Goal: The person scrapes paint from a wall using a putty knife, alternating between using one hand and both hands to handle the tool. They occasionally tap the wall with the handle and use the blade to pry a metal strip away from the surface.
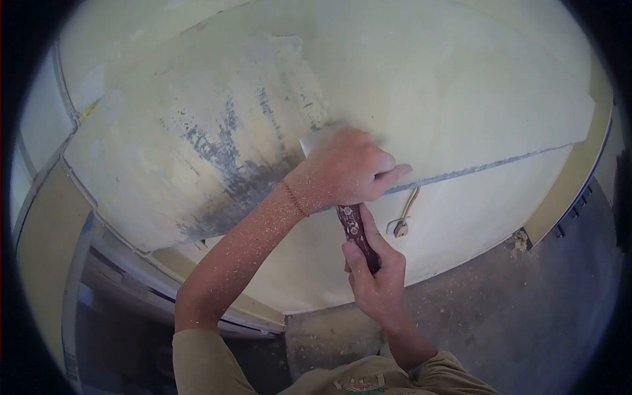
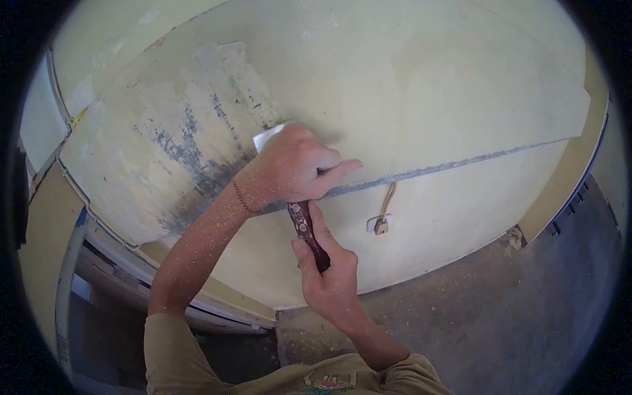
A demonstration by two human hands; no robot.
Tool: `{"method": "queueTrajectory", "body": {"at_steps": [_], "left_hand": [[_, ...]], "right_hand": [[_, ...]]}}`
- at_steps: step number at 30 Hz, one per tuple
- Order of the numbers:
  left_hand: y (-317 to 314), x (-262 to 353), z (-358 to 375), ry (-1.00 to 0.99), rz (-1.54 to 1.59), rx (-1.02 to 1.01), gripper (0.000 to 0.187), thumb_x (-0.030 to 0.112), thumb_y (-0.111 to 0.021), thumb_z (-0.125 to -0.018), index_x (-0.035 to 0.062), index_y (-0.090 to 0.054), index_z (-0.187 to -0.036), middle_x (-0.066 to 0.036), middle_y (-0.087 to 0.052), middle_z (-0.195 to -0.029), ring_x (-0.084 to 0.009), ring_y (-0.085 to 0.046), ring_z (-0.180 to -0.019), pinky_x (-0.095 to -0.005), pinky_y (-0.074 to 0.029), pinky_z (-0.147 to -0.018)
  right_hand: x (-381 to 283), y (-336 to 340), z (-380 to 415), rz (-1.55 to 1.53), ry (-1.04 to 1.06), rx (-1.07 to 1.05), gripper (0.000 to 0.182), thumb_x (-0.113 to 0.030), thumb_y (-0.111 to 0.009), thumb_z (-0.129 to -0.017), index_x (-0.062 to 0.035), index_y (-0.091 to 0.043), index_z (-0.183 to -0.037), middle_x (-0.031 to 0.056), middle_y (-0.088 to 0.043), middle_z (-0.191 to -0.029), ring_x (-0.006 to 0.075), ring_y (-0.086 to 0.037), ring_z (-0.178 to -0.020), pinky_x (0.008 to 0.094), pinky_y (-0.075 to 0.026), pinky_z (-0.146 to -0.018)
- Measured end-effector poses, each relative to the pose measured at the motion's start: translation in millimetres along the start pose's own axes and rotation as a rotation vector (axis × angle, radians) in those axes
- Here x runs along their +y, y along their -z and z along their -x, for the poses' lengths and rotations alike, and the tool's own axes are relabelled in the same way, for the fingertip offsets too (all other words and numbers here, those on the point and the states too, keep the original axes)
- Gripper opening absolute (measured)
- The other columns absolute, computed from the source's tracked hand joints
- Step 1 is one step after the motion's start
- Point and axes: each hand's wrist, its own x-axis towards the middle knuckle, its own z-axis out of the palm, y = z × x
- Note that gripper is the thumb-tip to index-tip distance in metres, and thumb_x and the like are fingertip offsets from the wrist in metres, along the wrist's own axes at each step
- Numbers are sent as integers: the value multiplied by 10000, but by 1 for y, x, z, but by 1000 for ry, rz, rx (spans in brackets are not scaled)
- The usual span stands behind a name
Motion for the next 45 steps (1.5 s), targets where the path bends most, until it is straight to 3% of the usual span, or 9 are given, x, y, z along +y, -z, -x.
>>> {"method": "queueTrajectory", "body": {"at_steps": [2,4,8,10,23,25,31,35,45], "left_hand": [[-15,8,12,-6,80,-36,473,244,-678,-841,62,-485,-450,-132,-431,-418,-319,-464,-392,-392,-393,-450],[-21,13,19,-7,153,-60,467,242,-681,-838,58,-492,-452,-135,-427,-417,-325,-459,-392,-398,-386,-448],[-31,11,25,43,162,-110,423,230,-678,-827,55,-527,-473,-143,-436,-430,-340,-468,-407,-407,-378,-442],[-32,8,24,46,143,-126,407,224,-677,-822,57,-537,-479,-146,-439,-435,-342,-474,-412,-407,-377,-441],[-32,-8,12,-61,114,-73,389,211,-664,-819,61,-526,-487,-143,-464,-457,-345,-481,-422,-408,-391,-457],[-15,-12,2,-58,66,-80,387,208,-661,-818,58,-527,-488,-147,-467,-461,-345,-485,-428,-411,-394,-460],[-31,9,14,41,166,-76,381,213,-650,-825,71,-531,-491,-151,-468,-473,-349,-478,-439,-416,-393,-466],[-21,-2,3,-47,69,8,378,211,-648,-828,64,-531,-500,-149,-456,-469,-354,-470,-439,-414,-389,-467],[-12,-1,-4,98,190,40,390,186,-653,-829,36,-492,-506,-155,-445,-476,-350,-444,-424,-407,-385,-460]], "right_hand": [[3,8,13,-31,-33,-50,574,-63,-575,-922,12,-348,-1444,78,-630,-795,91,-544,-631,230,-458,-584],[2,24,20,-581,-258,-287,670,-106,-554,-935,-58,-205,-1505,137,-630,-874,161,-605,-620,243,-476,-529],[19,12,10,-675,-331,-146,678,-133,-506,-931,-135,-153,-1511,210,-601,-899,194,-554,-496,231,-383,-374],[31,18,5,-926,-306,-341,660,-142,-507,-938,-146,-165,-1503,206,-584,-930,176,-532,-487,232,-359,-355],[4,10,-8,-719,-544,-85,445,-132,-490,-952,-95,-413,-1388,90,-516,-729,93,-393,-416,225,-282,-332],[-5,10,-28,-749,-484,-175,289,-145,-501,-970,-42,-498,-1241,74,-527,-718,84,-398,-409,232,-274,-337],[2,14,1,-700,-498,-102,397,-163,-517,-951,-81,-451,-1334,76,-517,-700,83,-379,-394,222,-259,-310],[-5,11,-13,-713,-458,-80,335,-119,-536,-947,-41,-487,-1269,67,-522,-703,75,-391,-406,231,-245,-315],[-28,22,-18,-654,-477,-125,492,-119,-528,-947,-77,-391,-1419,57,-506,-709,70,-389,-420,220,-263,-330]]}}
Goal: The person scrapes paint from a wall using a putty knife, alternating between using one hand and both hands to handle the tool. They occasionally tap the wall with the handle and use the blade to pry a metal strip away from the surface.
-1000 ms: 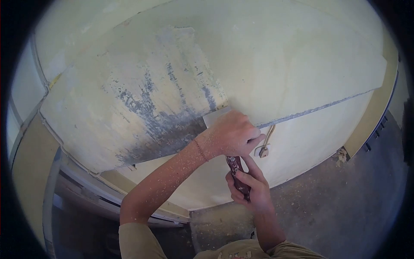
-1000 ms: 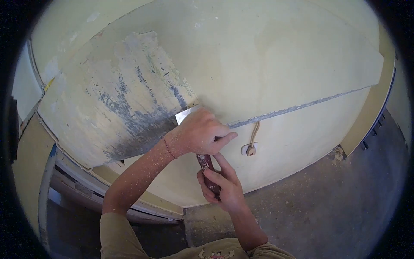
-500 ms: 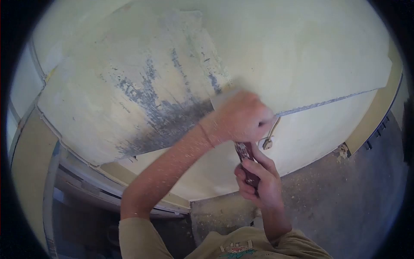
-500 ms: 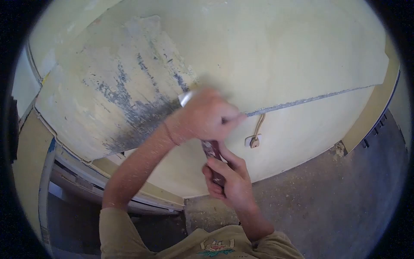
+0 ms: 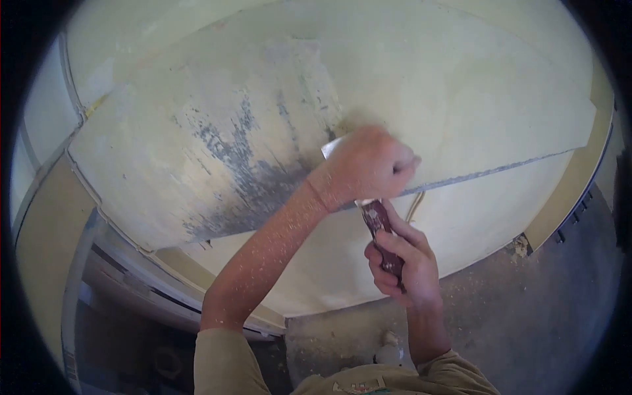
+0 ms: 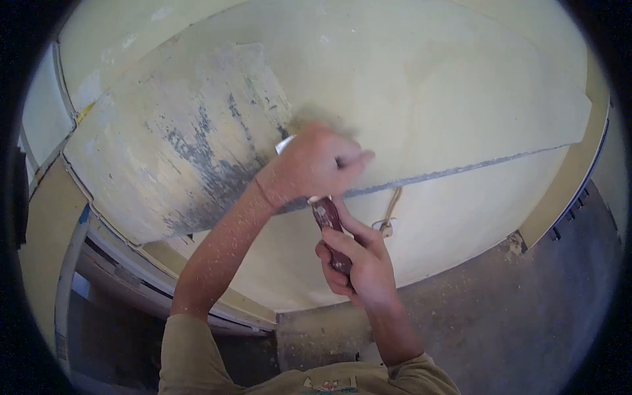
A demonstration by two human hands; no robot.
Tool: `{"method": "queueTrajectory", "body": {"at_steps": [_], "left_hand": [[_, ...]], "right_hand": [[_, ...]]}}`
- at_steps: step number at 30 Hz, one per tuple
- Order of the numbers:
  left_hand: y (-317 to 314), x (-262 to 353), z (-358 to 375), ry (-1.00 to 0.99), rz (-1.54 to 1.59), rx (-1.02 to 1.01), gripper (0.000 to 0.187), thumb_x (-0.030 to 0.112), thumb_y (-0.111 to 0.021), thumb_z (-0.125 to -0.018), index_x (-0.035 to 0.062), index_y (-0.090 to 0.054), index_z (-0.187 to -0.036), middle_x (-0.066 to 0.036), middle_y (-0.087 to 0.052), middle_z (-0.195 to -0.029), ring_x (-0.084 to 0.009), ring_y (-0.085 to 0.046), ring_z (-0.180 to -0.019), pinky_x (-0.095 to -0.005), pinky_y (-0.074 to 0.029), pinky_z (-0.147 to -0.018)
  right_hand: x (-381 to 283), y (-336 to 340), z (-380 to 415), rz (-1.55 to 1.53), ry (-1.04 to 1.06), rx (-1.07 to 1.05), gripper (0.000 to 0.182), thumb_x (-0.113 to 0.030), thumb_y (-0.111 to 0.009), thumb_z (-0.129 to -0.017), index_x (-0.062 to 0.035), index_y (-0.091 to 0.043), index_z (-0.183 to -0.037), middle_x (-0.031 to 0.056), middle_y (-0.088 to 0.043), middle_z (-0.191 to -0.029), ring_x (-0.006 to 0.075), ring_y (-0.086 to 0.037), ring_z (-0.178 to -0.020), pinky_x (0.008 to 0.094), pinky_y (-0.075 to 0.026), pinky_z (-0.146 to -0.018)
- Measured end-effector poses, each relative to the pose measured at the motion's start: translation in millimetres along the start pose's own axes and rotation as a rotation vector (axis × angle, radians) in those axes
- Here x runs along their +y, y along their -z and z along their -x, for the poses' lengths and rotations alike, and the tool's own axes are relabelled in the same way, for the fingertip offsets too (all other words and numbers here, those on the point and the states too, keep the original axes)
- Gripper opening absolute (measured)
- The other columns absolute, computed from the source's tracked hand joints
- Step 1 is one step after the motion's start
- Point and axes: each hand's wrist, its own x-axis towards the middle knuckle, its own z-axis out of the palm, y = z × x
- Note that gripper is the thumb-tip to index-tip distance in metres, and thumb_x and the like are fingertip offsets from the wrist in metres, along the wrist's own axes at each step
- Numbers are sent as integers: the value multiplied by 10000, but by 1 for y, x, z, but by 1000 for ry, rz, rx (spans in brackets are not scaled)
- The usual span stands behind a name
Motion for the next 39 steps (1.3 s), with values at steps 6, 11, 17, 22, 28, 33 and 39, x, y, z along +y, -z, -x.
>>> {"method": "queueTrajectory", "body": {"at_steps": [6,11,17,22,28,33,39], "left_hand": [[-30,4,22,29,105,8,400,176,-652,-835,35,-480,-503,-163,-424,-479,-359,-424,-432,-408,-362,-448],[-36,3,13,68,75,12,409,159,-653,-833,41,-465,-489,-159,-410,-459,-358,-404,-415,-403,-357,-453],[-54,15,40,-102,-59,433,175,22,-700,-777,26,-541,-704,-99,-570,-697,-240,-546,-618,-334,-396,-509],[-72,59,117,731,186,862,205,131,-647,-892,22,-548,-748,-33,-548,-654,-96,-518,-562,-249,-400,-504],[-74,40,103,1017,794,774,336,190,-524,-986,38,-500,-687,31,-478,-597,-22,-420,-535,-211,-335,-468],[-80,34,98,976,677,865,337,204,-522,-993,68,-507,-685,49,-464,-593,-16,-409,-492,-206,-308,-417],[-83,30,73,855,638,1117,325,190,-533,-992,55,-511,-696,57,-463,-603,-1,-385,-511,-199,-290,-435]], "right_hand": [[13,13,18,51,-26,29,502,-149,-534,-965,-112,-386,-1443,52,-513,-710,69,-386,-422,219,-260,-335],[0,32,10,112,-71,-14,508,-169,-531,-976,-117,-368,-1455,51,-517,-709,70,-393,-426,221,-261,-337],[38,60,-6,33,-30,-81,510,-178,-495,-990,-87,-335,-1466,77,-547,-713,91,-450,-451,228,-297,-358],[44,55,-19,326,140,-116,400,-235,-480,-997,30,-434,-1293,116,-620,-746,132,-574,-532,248,-412,-410],[29,37,-42,607,174,25,296,-248,-529,-967,43,-578,-1000,115,-642,-737,140,-620,-592,281,-473,-432],[14,38,-93,842,657,48,271,-217,-583,-939,39,-590,-850,80,-610,-704,109,-564,-590,258,-441,-525],[2,9,-113,596,689,53,167,-100,-619,-903,36,-588,-812,55,-603,-691,44,-510,-605,251,-401,-523]]}}
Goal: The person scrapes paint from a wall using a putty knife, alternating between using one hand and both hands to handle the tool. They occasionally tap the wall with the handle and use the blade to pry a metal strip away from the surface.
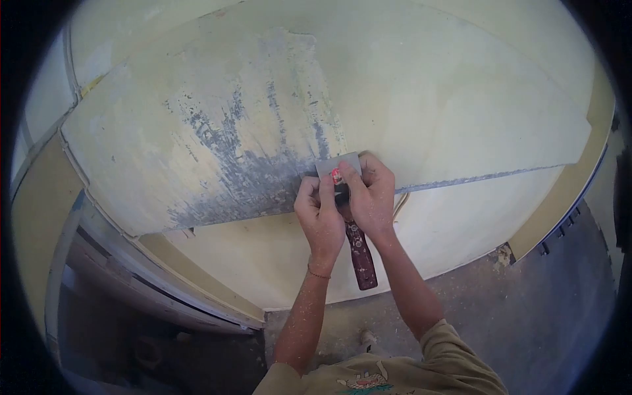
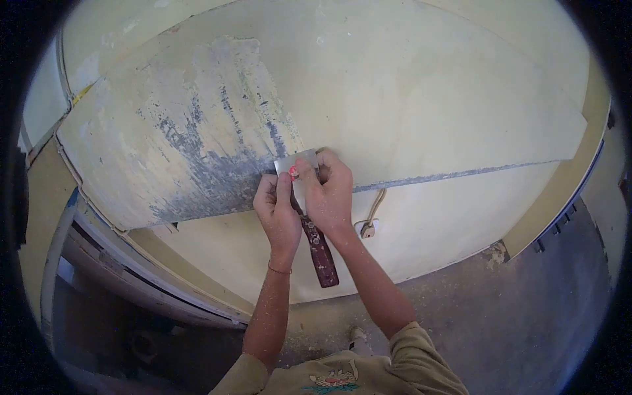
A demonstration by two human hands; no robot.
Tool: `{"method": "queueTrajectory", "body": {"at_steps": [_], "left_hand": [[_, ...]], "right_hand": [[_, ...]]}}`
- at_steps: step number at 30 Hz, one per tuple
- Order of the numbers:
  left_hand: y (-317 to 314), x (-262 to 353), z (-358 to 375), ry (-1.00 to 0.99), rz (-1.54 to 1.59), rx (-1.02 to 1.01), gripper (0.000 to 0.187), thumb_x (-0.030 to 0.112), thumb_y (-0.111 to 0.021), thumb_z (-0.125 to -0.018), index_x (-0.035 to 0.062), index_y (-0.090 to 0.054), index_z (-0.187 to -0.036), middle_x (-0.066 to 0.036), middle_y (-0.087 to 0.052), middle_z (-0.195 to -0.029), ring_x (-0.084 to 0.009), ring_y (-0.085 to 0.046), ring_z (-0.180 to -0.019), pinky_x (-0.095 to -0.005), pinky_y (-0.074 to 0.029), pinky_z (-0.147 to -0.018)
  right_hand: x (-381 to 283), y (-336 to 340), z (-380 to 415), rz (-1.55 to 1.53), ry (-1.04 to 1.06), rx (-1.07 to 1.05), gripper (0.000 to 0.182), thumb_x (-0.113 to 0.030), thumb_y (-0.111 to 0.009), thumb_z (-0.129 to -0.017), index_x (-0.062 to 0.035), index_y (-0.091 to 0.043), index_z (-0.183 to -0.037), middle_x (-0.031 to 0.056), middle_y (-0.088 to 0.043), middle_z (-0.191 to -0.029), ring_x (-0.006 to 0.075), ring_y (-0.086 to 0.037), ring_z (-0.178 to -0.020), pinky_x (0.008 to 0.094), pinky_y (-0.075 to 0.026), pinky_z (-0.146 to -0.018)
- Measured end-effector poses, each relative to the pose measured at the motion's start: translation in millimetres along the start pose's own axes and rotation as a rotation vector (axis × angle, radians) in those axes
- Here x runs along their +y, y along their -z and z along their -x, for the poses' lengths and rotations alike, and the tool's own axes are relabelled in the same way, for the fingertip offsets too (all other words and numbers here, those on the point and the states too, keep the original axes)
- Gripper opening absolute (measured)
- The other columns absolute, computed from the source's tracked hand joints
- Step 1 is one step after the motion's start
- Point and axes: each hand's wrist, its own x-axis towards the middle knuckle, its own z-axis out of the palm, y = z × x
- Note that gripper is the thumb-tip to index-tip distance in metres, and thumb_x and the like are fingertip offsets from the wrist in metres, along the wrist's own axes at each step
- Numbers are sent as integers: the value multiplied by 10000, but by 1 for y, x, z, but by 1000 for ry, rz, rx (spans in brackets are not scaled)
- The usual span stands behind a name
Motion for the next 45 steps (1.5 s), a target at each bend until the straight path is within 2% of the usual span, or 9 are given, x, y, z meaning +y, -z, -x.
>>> {"method": "queueTrajectory", "body": {"at_steps": [5,17,19,20,24,27,32,35,45], "left_hand": [[-7,10,-7,-42,64,44,275,133,-534,-984,26,-503,-732,49,-474,-625,7,-377,-562,-202,-291,-472],[-13,-1,-4,-81,77,113,334,158,-548,-978,38,-501,-670,53,-459,-633,-14,-375,-579,-222,-286,-495],[-25,27,-24,-160,41,146,346,155,-553,-971,36,-491,-652,46,-459,-630,-22,-381,-585,-224,-288,-499],[-25,31,-28,2,97,131,342,149,-554,-965,34,-494,-649,44,-463,-636,-27,-383,-594,-228,-289,-503],[-17,8,-1,-5,40,153,341,160,-574,-956,6,-516,-658,37,-472,-632,-32,-405,-610,-239,-327,-519],[-25,22,-21,-93,22,218,344,163,-576,-954,-4,-528,-657,36,-481,-629,-34,-414,-611,-237,-337,-528],[-22,-1,-6,-64,25,213,332,176,-561,-956,18,-574,-664,48,-480,-618,-33,-395,-581,-232,-312,-511],[-32,35,-27,-131,-21,270,363,176,-567,-948,-31,-544,-651,17,-497,-609,-55,-409,-614,-275,-341,-535],[-21,7,-8,14,0,168,369,164,-574,-945,-18,-522,-629,44,-436,-585,-41,-365,-590,-264,-294,-499]], "right_hand": [[-11,-12,-7,-30,0,159,197,-61,-641,-884,45,-582,-729,45,-606,-617,33,-515,-561,228,-386,-480],[-1,-5,-7,-11,-14,174,179,-38,-662,-838,66,-613,-700,71,-635,-633,63,-558,-582,241,-412,-505],[-35,-12,-27,54,9,140,183,-32,-662,-837,61,-607,-688,76,-639,-636,63,-559,-583,241,-408,-500],[-48,-14,-33,113,19,104,189,-26,-662,-835,56,-602,-676,80,-643,-638,62,-560,-583,241,-404,-495],[-13,-3,-7,70,-69,144,188,-19,-659,-816,54,-587,-658,80,-629,-613,70,-546,-563,253,-383,-479],[-27,-8,-30,175,119,104,189,-26,-664,-808,55,-585,-657,82,-623,-604,77,-549,-564,258,-386,-475],[-16,-6,-23,11,73,98,198,-46,-664,-808,54,-586,-657,82,-618,-592,74,-542,-562,264,-395,-485],[-40,-12,-37,173,131,88,201,-54,-655,-806,63,-583,-660,71,-598,-574,73,-535,-556,268,-392,-478],[-17,-2,-10,13,13,137,228,-37,-653,-860,38,-568,-662,38,-603,-615,53,-526,-581,240,-387,-488]]}}
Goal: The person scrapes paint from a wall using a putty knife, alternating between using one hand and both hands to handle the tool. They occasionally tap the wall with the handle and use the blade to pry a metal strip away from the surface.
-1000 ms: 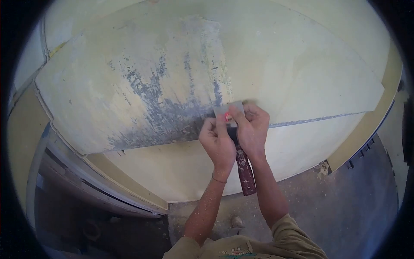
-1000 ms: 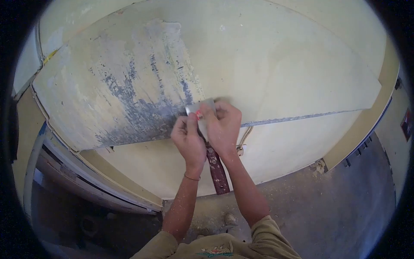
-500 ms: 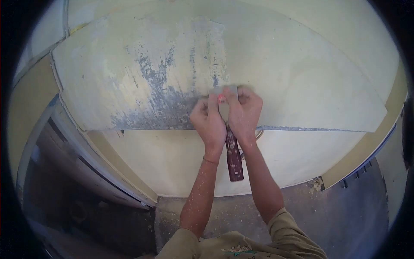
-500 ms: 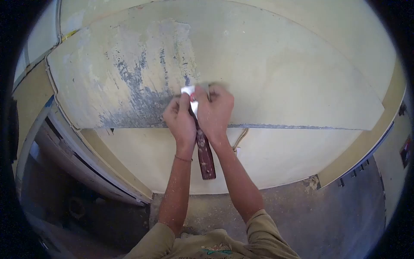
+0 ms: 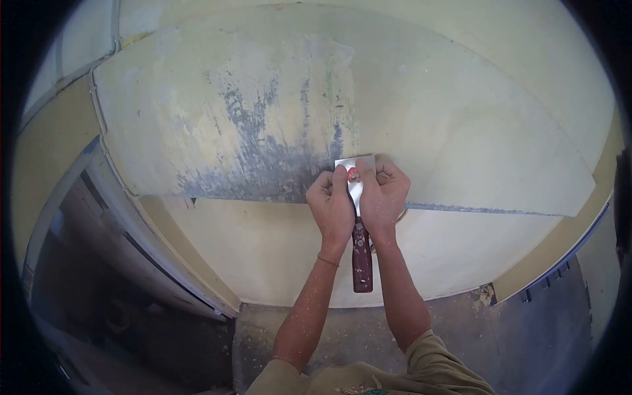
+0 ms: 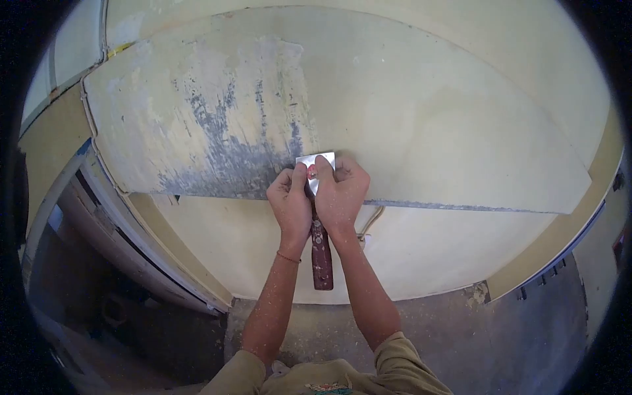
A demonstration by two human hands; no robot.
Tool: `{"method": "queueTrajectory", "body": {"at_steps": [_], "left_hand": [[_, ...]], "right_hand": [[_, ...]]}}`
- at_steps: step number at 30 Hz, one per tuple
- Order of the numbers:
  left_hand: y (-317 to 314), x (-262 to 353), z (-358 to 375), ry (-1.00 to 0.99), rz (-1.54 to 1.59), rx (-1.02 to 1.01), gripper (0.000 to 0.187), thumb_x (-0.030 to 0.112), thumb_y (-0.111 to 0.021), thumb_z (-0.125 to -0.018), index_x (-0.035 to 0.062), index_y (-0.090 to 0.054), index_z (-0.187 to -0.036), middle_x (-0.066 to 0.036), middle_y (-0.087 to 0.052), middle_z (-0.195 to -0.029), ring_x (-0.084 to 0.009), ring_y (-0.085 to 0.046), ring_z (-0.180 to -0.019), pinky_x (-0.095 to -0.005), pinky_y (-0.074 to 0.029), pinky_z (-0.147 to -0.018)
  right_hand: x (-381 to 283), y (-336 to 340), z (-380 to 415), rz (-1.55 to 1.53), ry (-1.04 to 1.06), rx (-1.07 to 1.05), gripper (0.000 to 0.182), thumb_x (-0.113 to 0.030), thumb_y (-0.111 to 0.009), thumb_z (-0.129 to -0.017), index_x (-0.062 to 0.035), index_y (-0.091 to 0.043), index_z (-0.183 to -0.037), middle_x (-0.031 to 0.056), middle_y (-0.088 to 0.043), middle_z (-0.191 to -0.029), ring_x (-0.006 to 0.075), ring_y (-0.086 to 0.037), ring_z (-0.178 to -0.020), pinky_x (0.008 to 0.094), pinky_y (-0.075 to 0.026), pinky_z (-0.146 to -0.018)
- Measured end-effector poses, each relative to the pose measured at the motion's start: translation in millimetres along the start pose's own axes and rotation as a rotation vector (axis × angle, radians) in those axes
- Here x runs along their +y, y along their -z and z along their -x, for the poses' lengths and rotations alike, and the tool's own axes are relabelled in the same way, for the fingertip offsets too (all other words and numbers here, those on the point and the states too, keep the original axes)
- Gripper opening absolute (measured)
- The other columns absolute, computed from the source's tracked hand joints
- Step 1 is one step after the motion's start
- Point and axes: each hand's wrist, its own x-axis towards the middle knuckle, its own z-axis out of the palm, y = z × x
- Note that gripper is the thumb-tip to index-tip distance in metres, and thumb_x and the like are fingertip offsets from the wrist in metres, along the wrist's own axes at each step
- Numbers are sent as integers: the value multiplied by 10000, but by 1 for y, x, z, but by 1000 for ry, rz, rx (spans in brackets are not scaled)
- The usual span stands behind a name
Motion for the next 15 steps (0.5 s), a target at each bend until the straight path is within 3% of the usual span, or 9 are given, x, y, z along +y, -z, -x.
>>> {"method": "queueTrajectory", "body": {"at_steps": [3,7,10,12,14,15], "left_hand": [[-15,25,-23,-209,-81,98,367,153,-578,-945,-11,-515,-622,42,-445,-581,-33,-374,-599,-264,-311,-506],[-10,19,-14,-79,18,87,373,157,-580,-947,-4,-519,-616,38,-456,-584,-21,-381,-588,-233,-316,-501],[-1,6,0,-25,-25,53,366,187,-579,-957,31,-531,-630,54,-451,-598,-31,-371,-597,-234,-296,-517],[-9,9,-14,-58,-6,56,363,180,-576,-957,25,-538,-631,51,-460,-602,-31,-373,-594,-236,-298,-516],[-19,32,-29,-122,-5,121,373,155,-567,-946,-17,-518,-617,31,-434,-561,-35,-373,-568,-272,-298,-484],[-18,38,-26,-63,47,104,363,157,-570,-941,-31,-528,-632,16,-442,-559,-49,-387,-574,-282,-318,-495]], "right_hand": [[-2,-12,-31,168,210,-10,240,-38,-657,-856,39,-558,-652,15,-562,-594,39,-469,-576,234,-352,-486],[-10,-8,-15,74,26,-48,211,-66,-668,-871,35,-604,-697,31,-621,-657,55,-510,-601,217,-392,-542],[9,-3,-7,32,33,-30,219,-67,-673,-867,30,-604,-683,22,-603,-634,49,-490,-585,215,-367,-523],[0,-7,-17,65,61,-13,268,-60,-675,-838,45,-548,-626,0,-511,-559,43,-457,-546,259,-338,-466],[-27,-19,-30,71,56,-17,266,-56,-678,-832,45,-551,-621,1,-515,-554,43,-454,-541,258,-336,-463],[-35,-21,-31,78,45,-24,263,-53,-681,-826,46,-554,-617,3,-520,-550,43,-450,-536,257,-333,-460]]}}
